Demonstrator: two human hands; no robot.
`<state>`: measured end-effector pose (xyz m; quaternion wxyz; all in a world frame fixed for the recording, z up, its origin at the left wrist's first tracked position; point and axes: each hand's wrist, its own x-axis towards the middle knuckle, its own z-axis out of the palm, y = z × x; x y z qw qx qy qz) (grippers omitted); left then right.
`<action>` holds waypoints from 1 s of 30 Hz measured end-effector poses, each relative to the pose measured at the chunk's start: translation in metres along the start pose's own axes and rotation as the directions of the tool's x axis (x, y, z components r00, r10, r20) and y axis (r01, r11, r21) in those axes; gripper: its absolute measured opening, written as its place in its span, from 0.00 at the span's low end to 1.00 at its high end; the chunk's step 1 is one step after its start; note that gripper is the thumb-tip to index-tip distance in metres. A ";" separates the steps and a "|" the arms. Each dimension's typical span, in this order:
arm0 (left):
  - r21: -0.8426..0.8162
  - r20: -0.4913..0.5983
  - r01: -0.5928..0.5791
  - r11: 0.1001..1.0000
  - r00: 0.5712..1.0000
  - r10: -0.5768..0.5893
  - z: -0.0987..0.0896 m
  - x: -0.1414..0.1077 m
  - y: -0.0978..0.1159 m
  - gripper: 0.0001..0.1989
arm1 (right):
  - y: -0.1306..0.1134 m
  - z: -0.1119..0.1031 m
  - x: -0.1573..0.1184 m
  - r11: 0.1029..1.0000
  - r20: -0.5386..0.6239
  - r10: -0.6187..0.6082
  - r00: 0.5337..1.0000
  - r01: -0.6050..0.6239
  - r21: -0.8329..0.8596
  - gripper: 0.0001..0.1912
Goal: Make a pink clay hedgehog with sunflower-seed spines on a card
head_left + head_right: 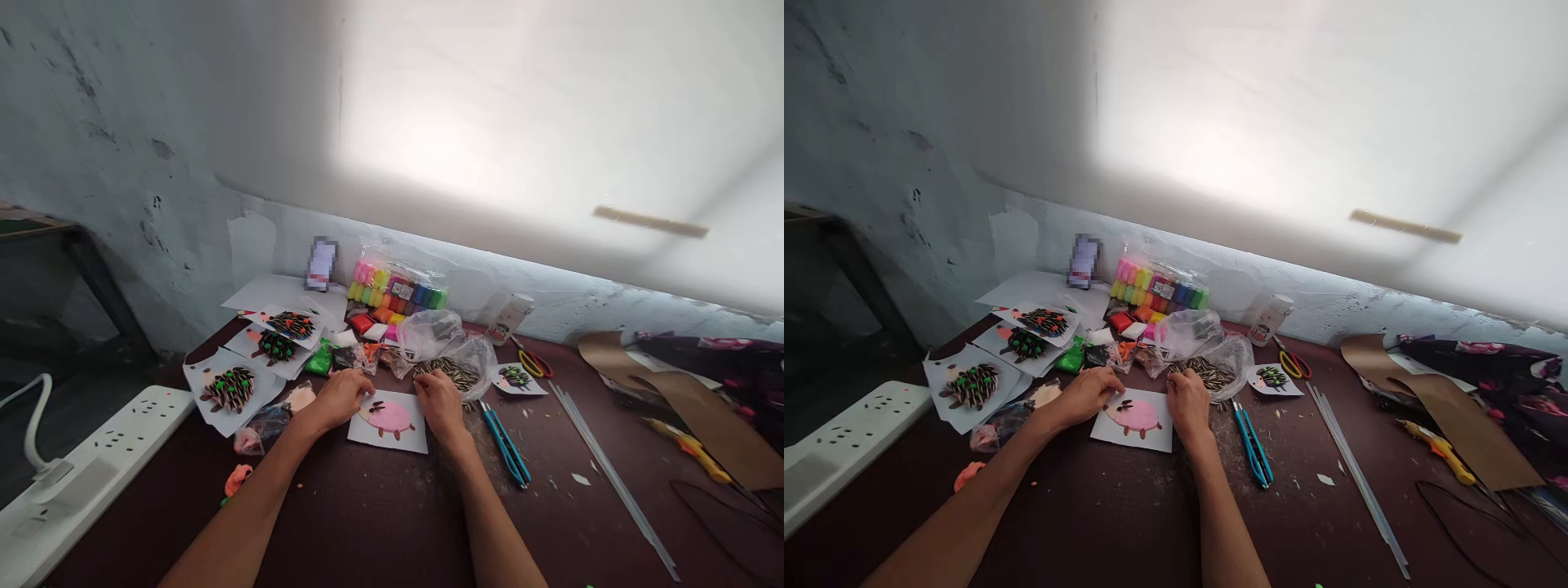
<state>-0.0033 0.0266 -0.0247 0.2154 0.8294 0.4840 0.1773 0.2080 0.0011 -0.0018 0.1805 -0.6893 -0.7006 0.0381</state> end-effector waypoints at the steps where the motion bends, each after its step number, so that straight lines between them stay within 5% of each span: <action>1: 0.000 -0.004 0.000 1.000 1.000 0.000 0.000 0.000 0.000 0.14 | -0.001 -0.001 0.000 0.997 -0.003 -0.039 0.999 0.039 0.066 0.08; 6: -0.004 -0.013 -0.016 1.000 1.000 0.016 0.002 0.000 -0.002 0.15 | -0.015 -0.002 -0.006 0.936 0.146 -0.209 0.967 0.155 0.316 0.06; 15: -0.015 0.007 -0.007 1.000 1.000 0.008 0.002 0.000 -0.001 0.15 | -0.032 0.003 -0.015 0.968 0.213 -0.183 0.960 0.139 0.208 0.05; 30: -0.013 0.009 -0.020 1.000 1.000 0.021 0.001 -0.001 -0.001 0.15 | -0.030 0.008 -0.015 0.953 0.163 -0.237 0.958 0.197 0.230 0.06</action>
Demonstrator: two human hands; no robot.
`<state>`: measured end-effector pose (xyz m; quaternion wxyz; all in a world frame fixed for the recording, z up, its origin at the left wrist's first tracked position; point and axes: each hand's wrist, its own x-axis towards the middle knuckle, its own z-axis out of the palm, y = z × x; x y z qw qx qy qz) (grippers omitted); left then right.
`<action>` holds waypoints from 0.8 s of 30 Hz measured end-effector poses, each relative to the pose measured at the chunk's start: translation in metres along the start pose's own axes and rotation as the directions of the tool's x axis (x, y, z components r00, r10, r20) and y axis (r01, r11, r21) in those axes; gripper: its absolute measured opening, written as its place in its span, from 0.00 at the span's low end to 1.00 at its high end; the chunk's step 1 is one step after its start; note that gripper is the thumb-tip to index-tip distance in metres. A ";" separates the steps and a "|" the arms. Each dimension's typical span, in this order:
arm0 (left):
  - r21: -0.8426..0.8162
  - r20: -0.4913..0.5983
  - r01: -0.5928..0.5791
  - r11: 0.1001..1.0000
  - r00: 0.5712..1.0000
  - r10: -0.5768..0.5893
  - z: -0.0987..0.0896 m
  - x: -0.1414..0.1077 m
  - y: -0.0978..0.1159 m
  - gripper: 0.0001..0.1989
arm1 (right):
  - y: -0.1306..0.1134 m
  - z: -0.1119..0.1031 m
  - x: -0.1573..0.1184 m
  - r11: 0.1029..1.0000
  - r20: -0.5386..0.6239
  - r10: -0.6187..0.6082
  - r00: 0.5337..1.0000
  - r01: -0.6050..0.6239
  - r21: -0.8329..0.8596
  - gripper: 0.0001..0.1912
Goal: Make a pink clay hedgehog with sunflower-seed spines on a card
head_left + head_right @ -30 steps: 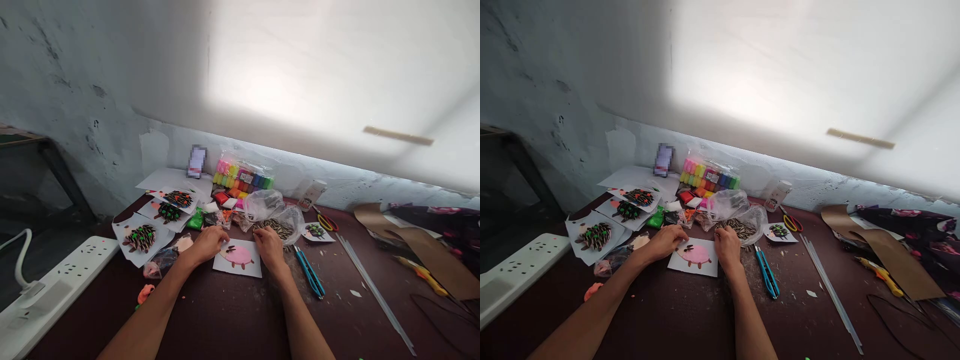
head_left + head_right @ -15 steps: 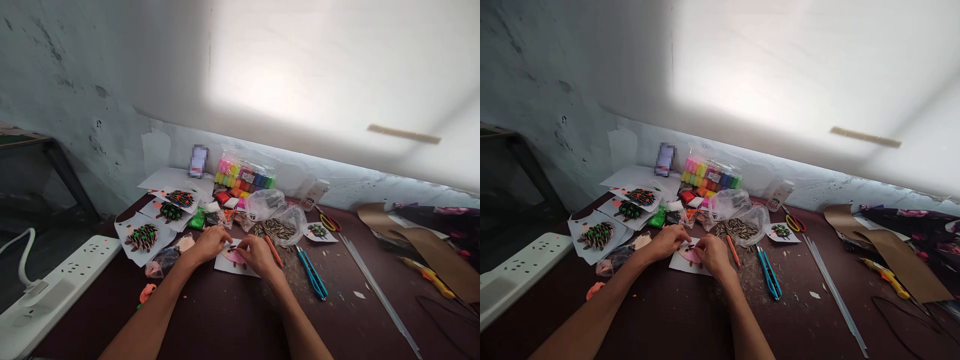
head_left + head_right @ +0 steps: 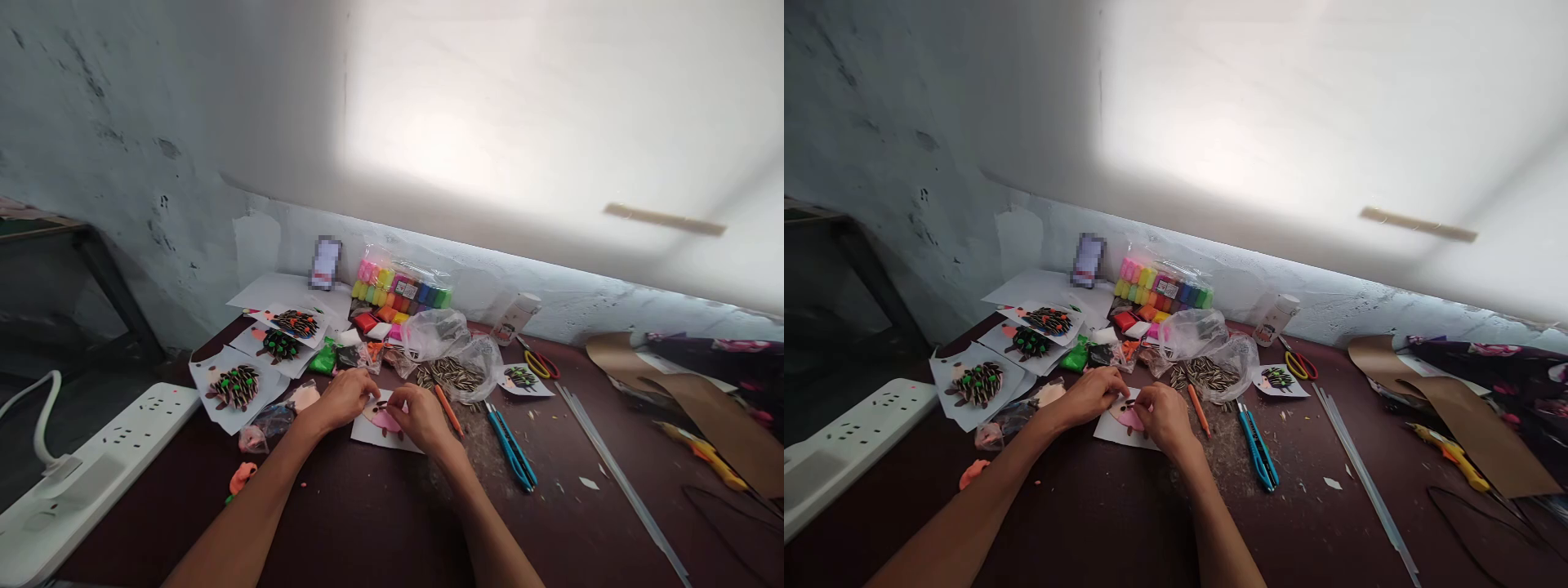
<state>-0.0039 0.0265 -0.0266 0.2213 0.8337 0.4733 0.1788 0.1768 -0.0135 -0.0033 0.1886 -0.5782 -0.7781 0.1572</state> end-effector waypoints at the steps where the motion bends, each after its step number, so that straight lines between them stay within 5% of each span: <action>1: -0.004 -0.001 0.001 1.000 1.000 -0.001 0.000 0.000 0.000 0.15 | 0.000 0.000 0.000 1.000 0.001 -0.002 1.000 0.002 0.003 0.06; 24: 0.019 0.008 -0.017 1.000 1.000 0.017 0.001 0.001 -0.001 0.18 | -0.008 -0.003 0.000 0.995 0.020 0.056 0.998 -0.054 -0.081 0.06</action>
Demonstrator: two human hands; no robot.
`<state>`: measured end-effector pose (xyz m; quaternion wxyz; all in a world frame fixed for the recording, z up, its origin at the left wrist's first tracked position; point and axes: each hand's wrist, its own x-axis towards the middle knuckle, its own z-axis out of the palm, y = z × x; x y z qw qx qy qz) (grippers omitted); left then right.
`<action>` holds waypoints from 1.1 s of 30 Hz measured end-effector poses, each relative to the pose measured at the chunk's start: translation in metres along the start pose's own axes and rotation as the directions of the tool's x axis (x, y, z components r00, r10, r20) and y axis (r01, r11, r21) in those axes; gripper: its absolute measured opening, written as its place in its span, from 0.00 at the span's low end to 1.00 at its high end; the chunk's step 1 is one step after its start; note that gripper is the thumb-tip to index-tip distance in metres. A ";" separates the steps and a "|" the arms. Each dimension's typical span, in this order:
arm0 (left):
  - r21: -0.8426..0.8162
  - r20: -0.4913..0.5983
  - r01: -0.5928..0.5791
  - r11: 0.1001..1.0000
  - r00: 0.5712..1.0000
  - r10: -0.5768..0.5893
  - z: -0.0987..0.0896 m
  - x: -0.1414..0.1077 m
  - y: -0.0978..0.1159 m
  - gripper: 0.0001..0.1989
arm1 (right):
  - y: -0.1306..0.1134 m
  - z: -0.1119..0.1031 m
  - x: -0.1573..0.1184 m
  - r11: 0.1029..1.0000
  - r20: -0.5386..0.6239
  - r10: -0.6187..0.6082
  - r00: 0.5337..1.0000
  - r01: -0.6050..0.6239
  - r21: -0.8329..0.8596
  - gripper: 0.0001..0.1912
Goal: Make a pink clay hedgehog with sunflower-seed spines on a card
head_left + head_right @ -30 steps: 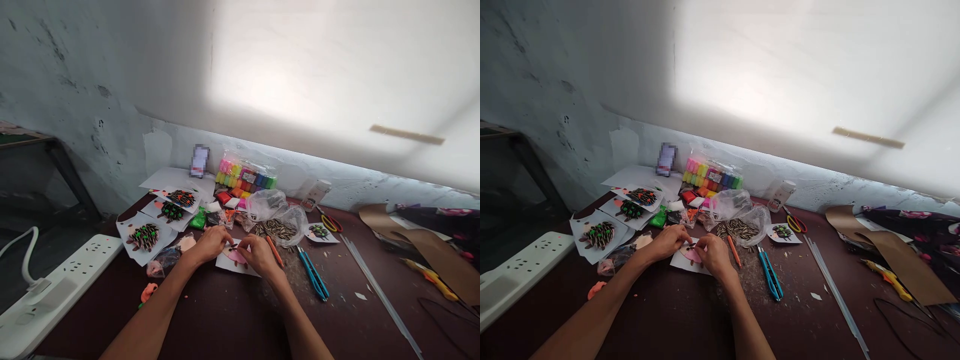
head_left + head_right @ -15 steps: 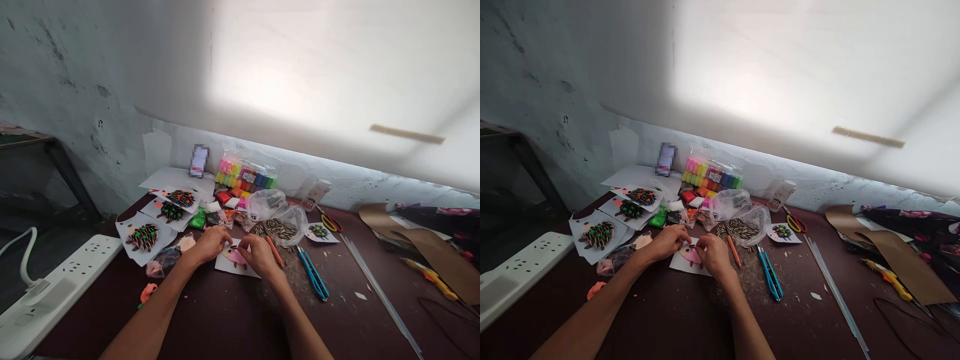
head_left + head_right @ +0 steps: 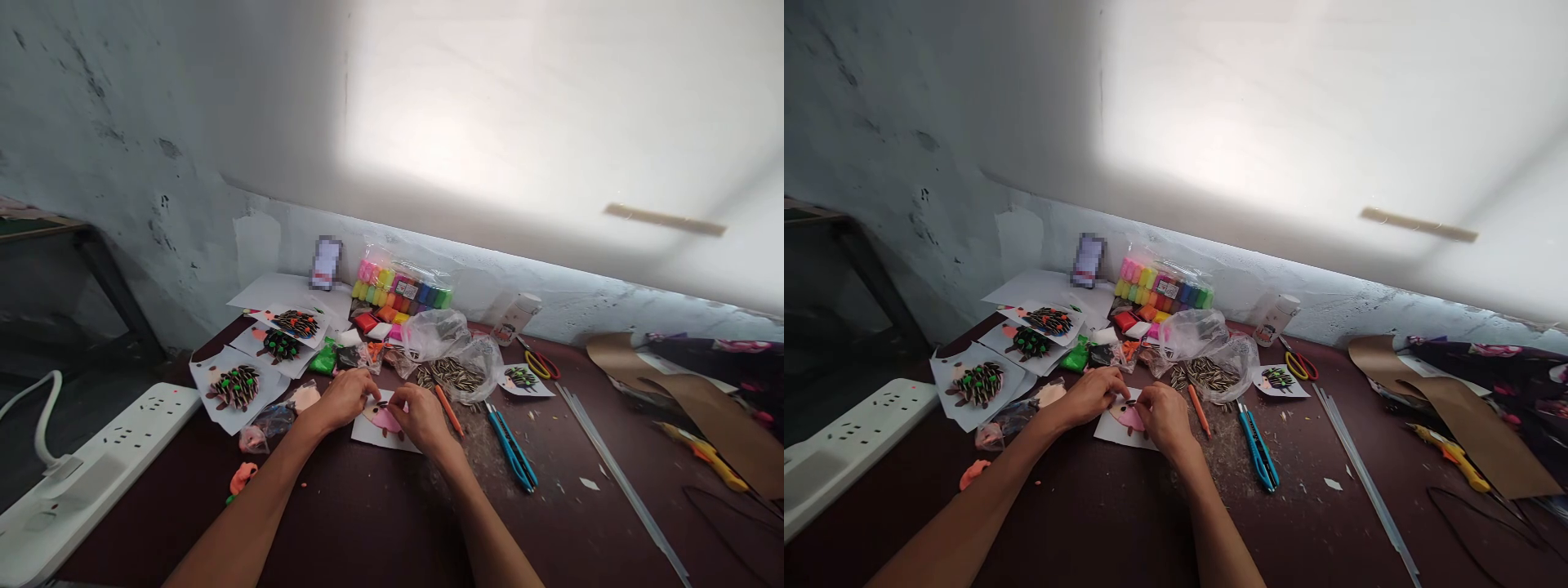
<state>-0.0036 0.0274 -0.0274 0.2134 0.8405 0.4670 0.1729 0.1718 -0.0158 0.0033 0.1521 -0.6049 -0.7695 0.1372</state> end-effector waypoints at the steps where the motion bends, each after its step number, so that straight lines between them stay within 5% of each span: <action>1: -0.001 0.003 0.001 1.000 1.000 -0.001 0.000 0.000 0.000 0.18 | 0.000 0.000 0.000 1.000 0.001 0.002 1.000 -0.002 -0.002 0.06; 33: -0.057 0.112 -0.092 0.994 0.989 0.098 -0.014 -0.007 0.002 0.28 | -0.006 -0.001 0.001 0.998 0.010 0.020 1.000 -0.019 -0.057 0.07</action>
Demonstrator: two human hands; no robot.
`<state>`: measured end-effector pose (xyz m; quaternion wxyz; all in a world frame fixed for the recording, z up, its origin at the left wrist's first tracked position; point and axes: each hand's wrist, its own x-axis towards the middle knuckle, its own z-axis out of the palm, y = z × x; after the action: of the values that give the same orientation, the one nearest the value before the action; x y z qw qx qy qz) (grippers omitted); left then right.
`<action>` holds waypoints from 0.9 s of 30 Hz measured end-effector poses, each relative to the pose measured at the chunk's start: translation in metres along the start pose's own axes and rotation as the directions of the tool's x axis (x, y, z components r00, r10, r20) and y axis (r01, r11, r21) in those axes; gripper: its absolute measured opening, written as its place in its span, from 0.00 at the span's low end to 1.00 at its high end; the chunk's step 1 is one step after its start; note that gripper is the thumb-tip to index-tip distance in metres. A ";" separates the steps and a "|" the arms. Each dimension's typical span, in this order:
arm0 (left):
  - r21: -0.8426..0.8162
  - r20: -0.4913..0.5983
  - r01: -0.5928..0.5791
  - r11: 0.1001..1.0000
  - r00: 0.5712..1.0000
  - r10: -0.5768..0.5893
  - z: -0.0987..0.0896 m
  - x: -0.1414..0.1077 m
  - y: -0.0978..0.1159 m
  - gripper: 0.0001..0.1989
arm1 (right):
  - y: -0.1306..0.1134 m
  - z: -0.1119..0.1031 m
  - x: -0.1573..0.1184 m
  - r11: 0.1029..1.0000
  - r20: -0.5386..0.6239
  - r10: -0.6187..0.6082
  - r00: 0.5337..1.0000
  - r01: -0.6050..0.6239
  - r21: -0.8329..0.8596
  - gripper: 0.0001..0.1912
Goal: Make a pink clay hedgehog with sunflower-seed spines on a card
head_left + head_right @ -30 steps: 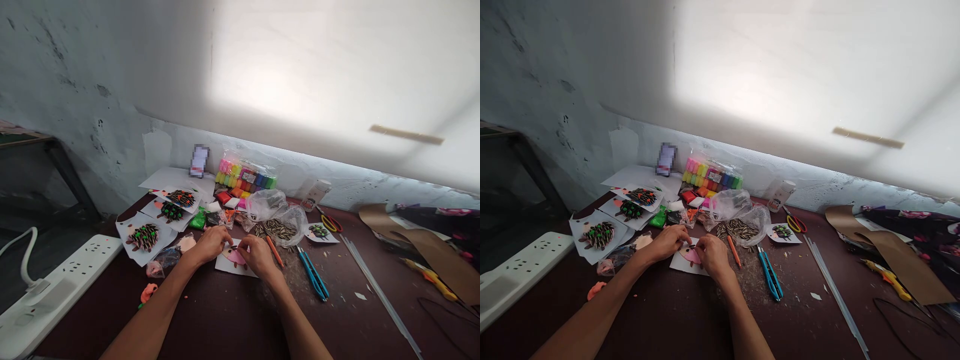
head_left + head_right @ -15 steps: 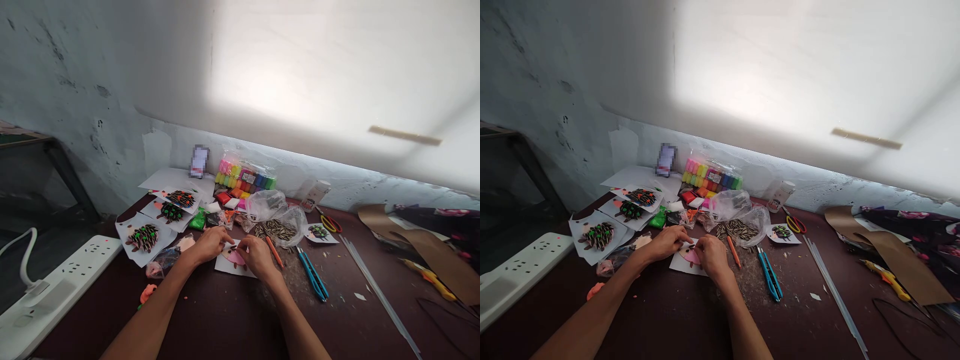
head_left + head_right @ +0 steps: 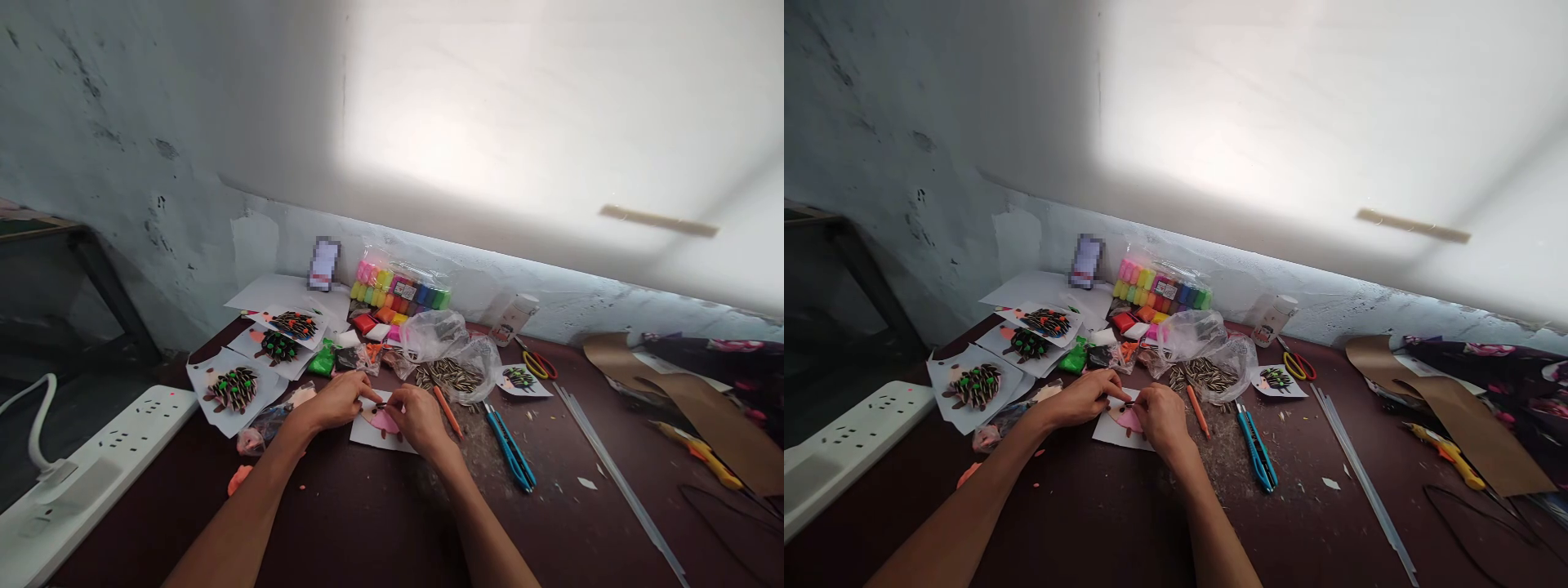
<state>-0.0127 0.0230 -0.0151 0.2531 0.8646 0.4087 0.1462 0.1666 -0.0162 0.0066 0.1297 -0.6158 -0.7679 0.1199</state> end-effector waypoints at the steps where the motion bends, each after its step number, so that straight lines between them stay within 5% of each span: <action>1: 0.002 -0.007 -0.002 1.000 1.000 0.002 0.000 0.000 0.000 0.28 | 0.000 0.000 0.000 1.000 -0.002 -0.001 1.000 0.001 -0.001 0.07; 14: -0.043 -0.129 0.126 0.991 0.983 -0.130 0.009 0.008 0.000 0.11 | -0.003 -0.002 -0.002 0.999 0.004 0.041 0.999 -0.041 -0.006 0.06; 27: 0.028 -0.133 0.154 0.988 0.980 -0.149 0.009 0.006 0.011 0.08 | -0.001 0.001 -0.002 1.000 -0.007 0.009 1.000 -0.009 -0.011 0.08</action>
<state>0.0024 0.0184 -0.0163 0.2195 0.8242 0.4920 0.1748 0.1655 -0.0183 0.0061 0.1282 -0.6202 -0.7654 0.1140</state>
